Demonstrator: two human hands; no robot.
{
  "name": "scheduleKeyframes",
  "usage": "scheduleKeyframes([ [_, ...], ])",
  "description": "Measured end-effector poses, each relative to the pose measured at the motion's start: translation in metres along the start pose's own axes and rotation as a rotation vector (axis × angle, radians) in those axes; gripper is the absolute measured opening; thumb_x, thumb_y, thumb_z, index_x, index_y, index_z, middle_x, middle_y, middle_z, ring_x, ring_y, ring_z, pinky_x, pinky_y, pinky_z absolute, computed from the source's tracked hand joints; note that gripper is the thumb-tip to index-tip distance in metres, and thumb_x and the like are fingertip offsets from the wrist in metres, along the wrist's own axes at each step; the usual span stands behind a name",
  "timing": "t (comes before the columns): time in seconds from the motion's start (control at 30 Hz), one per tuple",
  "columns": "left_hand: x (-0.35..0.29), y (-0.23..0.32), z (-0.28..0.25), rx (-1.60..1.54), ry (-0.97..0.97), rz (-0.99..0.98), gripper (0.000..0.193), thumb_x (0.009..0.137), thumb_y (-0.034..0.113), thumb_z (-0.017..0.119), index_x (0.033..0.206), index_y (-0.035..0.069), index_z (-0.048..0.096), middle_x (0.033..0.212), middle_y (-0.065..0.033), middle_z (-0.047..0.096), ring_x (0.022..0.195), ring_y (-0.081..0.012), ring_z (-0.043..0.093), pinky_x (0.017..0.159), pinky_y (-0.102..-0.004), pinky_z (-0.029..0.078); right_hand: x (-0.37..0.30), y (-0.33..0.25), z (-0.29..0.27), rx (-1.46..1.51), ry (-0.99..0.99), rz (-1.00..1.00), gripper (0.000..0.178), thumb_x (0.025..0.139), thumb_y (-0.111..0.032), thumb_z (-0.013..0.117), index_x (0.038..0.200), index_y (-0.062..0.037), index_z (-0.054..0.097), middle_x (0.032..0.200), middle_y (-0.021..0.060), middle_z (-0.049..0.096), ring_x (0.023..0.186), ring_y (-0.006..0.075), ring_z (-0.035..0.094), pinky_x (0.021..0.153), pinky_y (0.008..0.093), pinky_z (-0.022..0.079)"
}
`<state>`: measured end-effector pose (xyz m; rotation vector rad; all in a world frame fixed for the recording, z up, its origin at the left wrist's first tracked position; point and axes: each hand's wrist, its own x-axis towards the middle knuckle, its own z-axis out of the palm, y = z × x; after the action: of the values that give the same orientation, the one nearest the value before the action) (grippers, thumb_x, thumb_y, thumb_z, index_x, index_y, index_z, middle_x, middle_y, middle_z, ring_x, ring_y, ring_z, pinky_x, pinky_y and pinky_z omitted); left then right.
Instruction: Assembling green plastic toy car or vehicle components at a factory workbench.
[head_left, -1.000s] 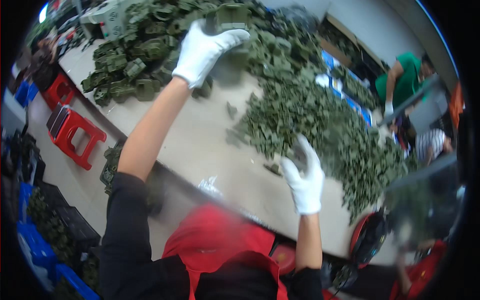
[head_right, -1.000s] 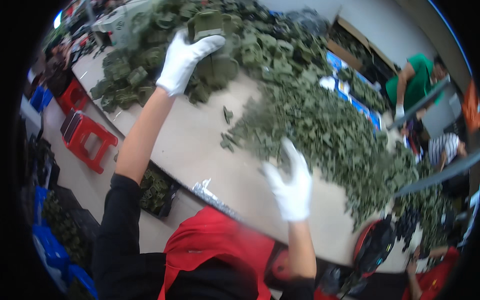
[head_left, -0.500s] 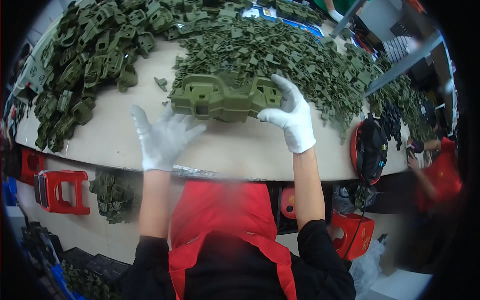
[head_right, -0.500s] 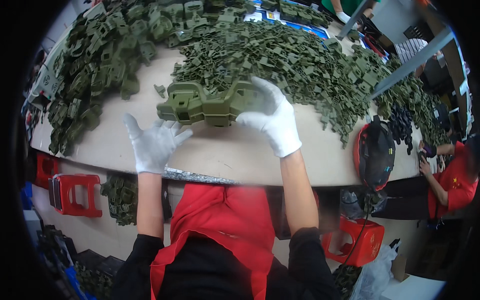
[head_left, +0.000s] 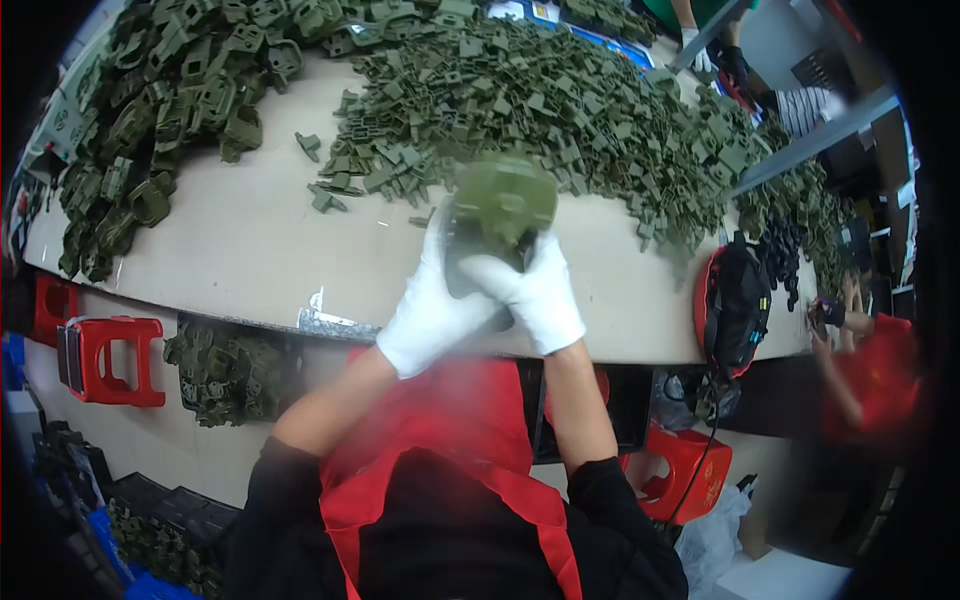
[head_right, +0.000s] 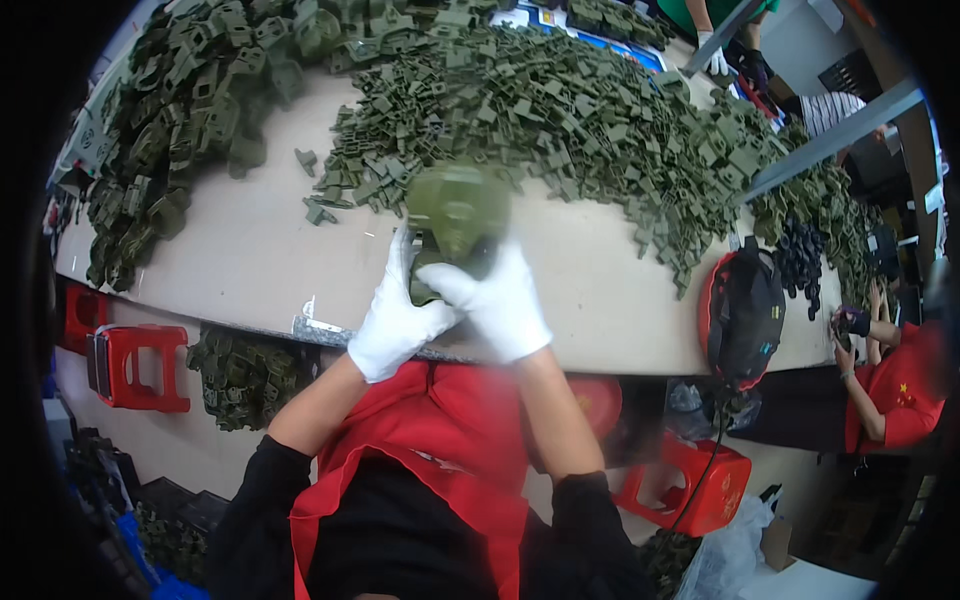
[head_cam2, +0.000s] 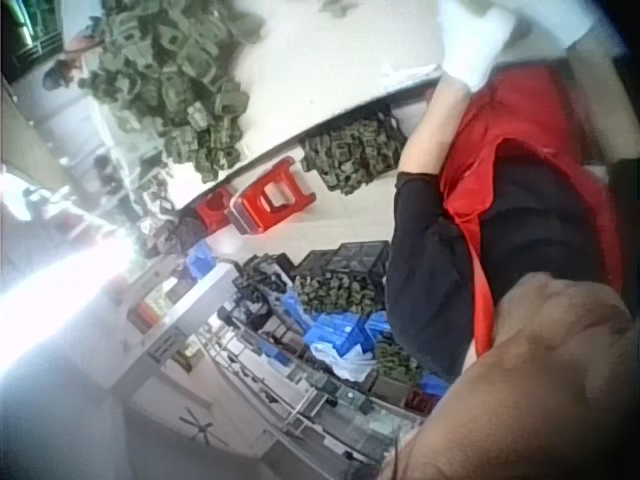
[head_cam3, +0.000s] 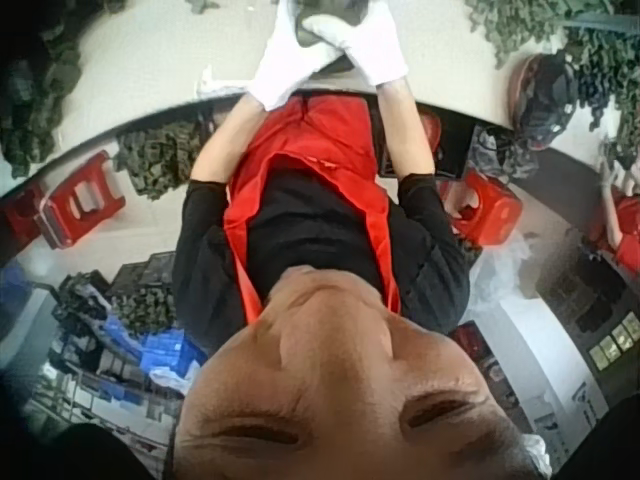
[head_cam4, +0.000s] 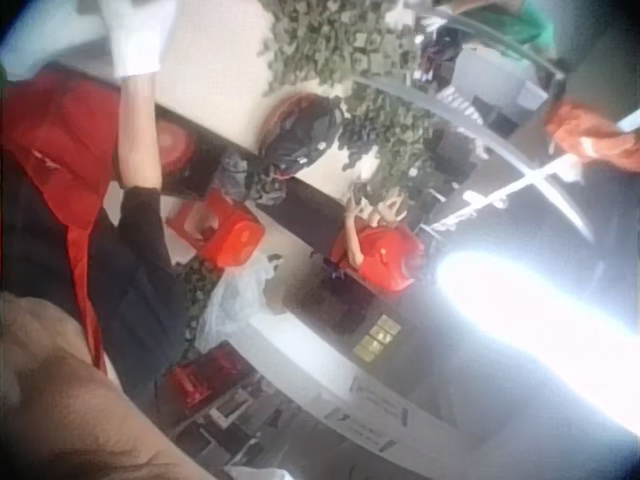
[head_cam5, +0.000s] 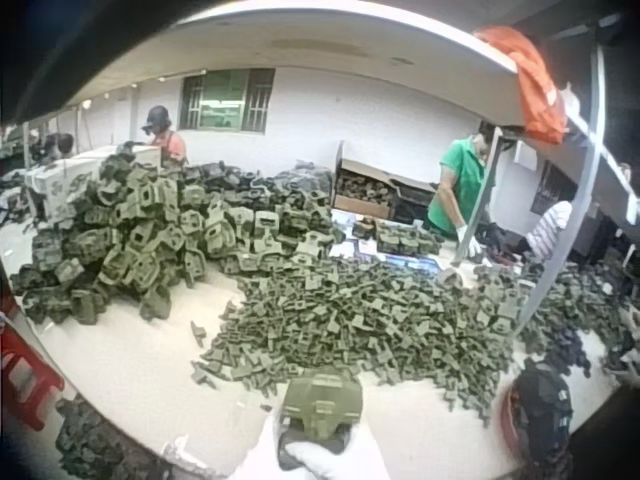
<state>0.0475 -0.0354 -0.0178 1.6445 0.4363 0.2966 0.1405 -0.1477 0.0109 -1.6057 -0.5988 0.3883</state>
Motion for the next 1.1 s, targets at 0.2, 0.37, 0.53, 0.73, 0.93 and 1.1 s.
scheduleKeyframes([
  [0.2,0.01,-0.009,-0.008,-0.449,-0.087,-0.183,0.122,0.068,0.002,0.082,0.154,0.015,-0.003,0.138,-0.0177,0.045,0.122,-0.0258,0.053,0.1,-0.0357,0.047,0.004,0.034,-0.017,-0.009,-0.29,-0.038,0.127,0.064,-0.021,0.083,0.153,-0.0017,-0.006,0.117,0.0228,0.062,0.112,0.0291,0.06,0.097,0.0362,0.046],
  [0.37,0.01,-0.02,-0.014,-0.188,0.045,-0.137,0.106,0.068,-0.002,0.077,0.15,0.01,0.01,0.137,-0.0174,0.044,0.125,-0.0261,0.049,0.101,-0.0357,0.045,-0.006,0.037,-0.004,-0.244,-0.284,0.041,0.116,0.068,-0.018,0.078,0.154,-0.0031,0.001,0.116,0.0282,0.062,0.1,0.0328,0.066,0.09,0.0355,0.05],
  [0.53,0.007,-0.031,-0.036,-0.617,-0.197,-0.088,0.086,0.068,-0.006,0.072,0.142,0.002,0.029,0.119,-0.0143,0.056,0.106,-0.0286,0.062,0.084,-0.0403,0.055,0.004,0.028,-0.038,0.114,-0.29,0.316,0.081,0.079,0.005,0.057,0.153,-0.0072,0.025,0.112,0.0209,0.065,0.085,0.0228,0.069,0.08,0.0331,0.055],
  [0.73,0.013,-0.059,-0.055,-0.796,-0.393,-0.169,0.105,0.056,0.045,0.091,0.135,-0.003,0.041,0.123,-0.0168,0.056,0.104,-0.0309,0.062,0.079,-0.0499,0.059,0.032,0.028,-0.052,-0.729,-0.198,0.034,0.08,0.077,-0.032,0.071,0.146,-0.0068,0.038,0.111,0.0262,0.063,0.098,0.0389,0.064,0.088,0.0405,0.051],
  [0.93,0.038,-0.064,-0.032,-1.089,-0.449,0.032,0.096,0.078,0.066,0.067,0.141,0.001,0.037,0.131,-0.015,0.053,0.116,-0.0279,0.057,0.092,-0.0501,0.054,0.096,0.041,-0.124,-1.149,-0.019,0.024,0.05,0.081,-0.022,0.068,0.129,-0.0133,0.057,0.115,0.0181,0.061,0.109,0.0359,0.058,0.092,0.0407,0.048],
  [1.1,0.044,-0.06,-0.041,-0.905,-0.17,-0.195,0.072,0.08,0.041,0.077,0.133,0.002,0.047,0.116,-0.0105,0.062,0.099,-0.0188,0.062,0.085,-0.0378,0.055,0.116,0.092,-0.135,-1.342,-0.156,-0.29,0.034,0.079,-0.007,0.065,0.112,-0.0105,0.064,0.102,0.0184,0.06,0.096,0.0366,0.058,0.081,0.0461,0.049],
])
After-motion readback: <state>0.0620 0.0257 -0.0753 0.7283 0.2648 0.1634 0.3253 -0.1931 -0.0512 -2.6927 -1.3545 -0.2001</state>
